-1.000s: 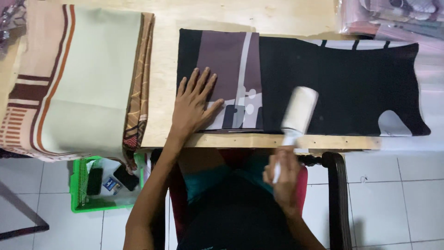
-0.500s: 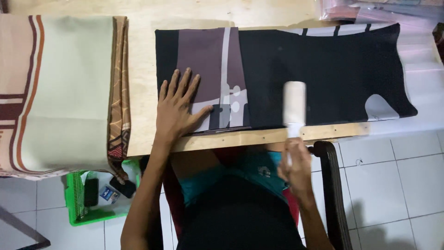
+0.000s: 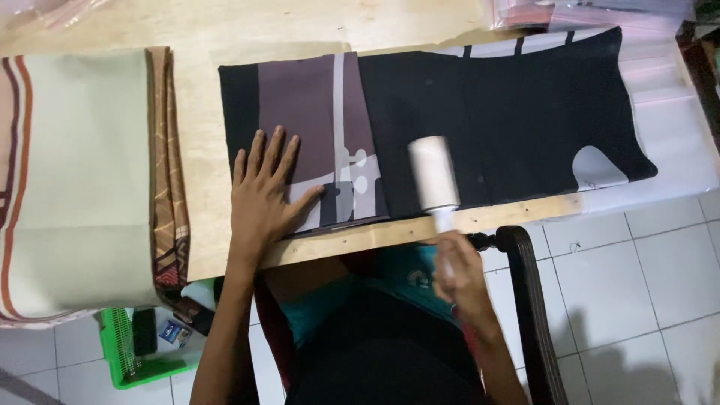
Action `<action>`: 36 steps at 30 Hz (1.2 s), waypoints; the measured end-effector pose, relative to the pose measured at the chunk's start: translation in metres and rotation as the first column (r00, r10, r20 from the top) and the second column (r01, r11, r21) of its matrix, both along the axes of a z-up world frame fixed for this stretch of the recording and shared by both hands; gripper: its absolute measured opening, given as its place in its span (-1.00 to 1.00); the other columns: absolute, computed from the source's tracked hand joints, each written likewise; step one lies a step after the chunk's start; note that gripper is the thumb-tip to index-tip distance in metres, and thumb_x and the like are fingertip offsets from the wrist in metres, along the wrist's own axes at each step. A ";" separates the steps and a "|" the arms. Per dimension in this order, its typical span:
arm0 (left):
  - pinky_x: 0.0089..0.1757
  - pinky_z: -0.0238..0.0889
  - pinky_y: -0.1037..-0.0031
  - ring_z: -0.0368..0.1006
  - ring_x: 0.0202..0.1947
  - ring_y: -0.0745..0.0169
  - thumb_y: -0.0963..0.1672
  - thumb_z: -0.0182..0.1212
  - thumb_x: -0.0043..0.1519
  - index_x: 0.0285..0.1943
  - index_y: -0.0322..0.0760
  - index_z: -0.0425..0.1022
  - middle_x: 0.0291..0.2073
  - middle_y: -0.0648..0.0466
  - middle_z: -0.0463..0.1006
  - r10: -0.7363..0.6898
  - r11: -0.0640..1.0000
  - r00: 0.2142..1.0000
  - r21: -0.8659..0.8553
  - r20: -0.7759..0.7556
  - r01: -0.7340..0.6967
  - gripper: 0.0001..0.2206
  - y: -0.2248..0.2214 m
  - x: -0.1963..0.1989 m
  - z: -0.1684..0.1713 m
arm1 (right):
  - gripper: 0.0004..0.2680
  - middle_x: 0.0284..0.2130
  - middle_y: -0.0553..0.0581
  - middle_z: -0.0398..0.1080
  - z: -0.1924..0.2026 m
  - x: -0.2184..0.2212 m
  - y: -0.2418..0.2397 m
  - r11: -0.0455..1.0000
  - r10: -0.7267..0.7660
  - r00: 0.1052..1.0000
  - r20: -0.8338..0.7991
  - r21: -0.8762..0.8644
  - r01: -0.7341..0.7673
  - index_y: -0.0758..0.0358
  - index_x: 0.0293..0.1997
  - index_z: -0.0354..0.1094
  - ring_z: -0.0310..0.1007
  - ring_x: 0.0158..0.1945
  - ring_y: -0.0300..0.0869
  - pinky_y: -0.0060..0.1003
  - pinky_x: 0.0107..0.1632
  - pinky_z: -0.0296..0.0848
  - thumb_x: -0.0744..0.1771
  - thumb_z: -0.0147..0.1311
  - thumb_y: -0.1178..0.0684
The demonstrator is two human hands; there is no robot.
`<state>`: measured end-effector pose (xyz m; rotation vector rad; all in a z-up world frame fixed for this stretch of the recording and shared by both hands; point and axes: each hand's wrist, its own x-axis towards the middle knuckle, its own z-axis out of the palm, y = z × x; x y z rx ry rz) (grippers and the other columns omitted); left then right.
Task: Using a lint roller to remove dust or debris from a piece of patterned fabric on a workspace table.
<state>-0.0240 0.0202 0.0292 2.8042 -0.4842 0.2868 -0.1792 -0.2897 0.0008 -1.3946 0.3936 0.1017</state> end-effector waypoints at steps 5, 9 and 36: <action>0.35 -0.17 -0.04 0.02 0.51 -0.16 0.28 0.03 0.26 0.57 -0.02 0.23 0.50 -0.02 0.22 -0.004 1.000 1.000 0.020 0.000 0.004 -0.25 -0.002 -0.002 0.009 | -0.88 -0.78 -0.05 -0.10 0.010 -0.002 -0.044 0.981 -0.195 0.981 0.006 -0.019 0.195 0.16 -0.14 0.20 -0.13 -0.82 -0.36 -0.51 -0.82 0.01 0.47 -0.26 0.05; 0.39 -0.25 -0.03 -0.14 0.56 -0.14 0.21 -0.05 0.33 0.61 -0.06 0.08 0.57 0.00 0.03 -0.048 0.999 0.998 -0.026 -0.050 0.047 -0.30 0.001 0.000 0.012 | -0.84 -0.70 -0.08 -0.09 0.003 -0.008 -0.048 0.984 -0.175 0.984 0.044 -0.035 0.177 0.09 -0.23 0.15 -0.19 -0.74 -0.41 -0.45 -0.75 -0.15 0.46 -0.17 -0.08; 0.38 -0.30 -0.05 -0.11 0.55 -0.08 0.22 -0.19 0.38 0.64 -0.06 -0.01 0.57 0.02 0.05 -0.224 0.973 0.973 0.038 -0.052 0.226 -0.30 -0.076 0.155 -0.009 | -0.87 -0.37 0.07 0.43 0.037 0.206 0.023 0.298 0.313 0.949 0.028 -0.952 -0.070 -0.12 -0.04 0.48 0.55 -0.33 0.10 -0.01 -0.26 0.51 0.38 0.02 0.01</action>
